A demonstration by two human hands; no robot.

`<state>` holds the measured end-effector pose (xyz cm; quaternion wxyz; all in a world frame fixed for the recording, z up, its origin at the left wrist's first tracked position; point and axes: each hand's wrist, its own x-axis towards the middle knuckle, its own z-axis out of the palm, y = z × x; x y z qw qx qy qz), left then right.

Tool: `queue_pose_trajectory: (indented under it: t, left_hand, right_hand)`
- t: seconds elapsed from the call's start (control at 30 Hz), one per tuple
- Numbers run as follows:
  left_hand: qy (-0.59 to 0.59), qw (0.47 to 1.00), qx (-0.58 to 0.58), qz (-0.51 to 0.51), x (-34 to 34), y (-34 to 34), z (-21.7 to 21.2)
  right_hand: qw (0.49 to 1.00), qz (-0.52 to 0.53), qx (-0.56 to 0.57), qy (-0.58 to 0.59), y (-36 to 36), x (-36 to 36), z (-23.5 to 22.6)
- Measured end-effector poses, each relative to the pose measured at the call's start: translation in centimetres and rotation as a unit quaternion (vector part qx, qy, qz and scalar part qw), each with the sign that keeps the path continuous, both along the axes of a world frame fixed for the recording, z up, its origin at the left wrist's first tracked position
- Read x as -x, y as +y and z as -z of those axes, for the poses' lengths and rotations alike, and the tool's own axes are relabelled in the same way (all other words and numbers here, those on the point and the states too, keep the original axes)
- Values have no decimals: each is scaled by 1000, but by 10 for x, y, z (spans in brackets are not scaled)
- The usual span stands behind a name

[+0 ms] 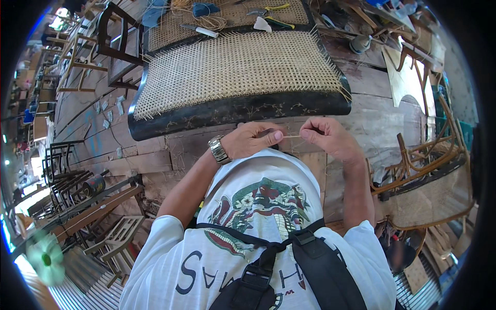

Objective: Weaving cane strips onto a chair seat frame in a furniture manufacturing environment.

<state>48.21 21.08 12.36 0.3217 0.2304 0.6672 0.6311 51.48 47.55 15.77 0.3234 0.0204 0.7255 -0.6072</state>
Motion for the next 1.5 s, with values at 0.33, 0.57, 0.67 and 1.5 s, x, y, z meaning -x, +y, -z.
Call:
queue_pose_trajectory:
  t: [0.33,0.57,0.67,1.5]
  left_hand:
    - [-121,975,164,-86,-11,-104,-31]
    - [-128,972,143,-137,-26,-122,-34]
    - [-144,966,159,-147,-26,-127,-37]
    - [96,898,374,-211,-1,-211,-35]
  right_hand:
    - [996,78,30,-13,25,-11,-5]
    - [997,59,48,-12,20,-4,5]
    - [998,56,38,-10,20,-4,8]
    - [900,224,-351,131,254,-145,148]
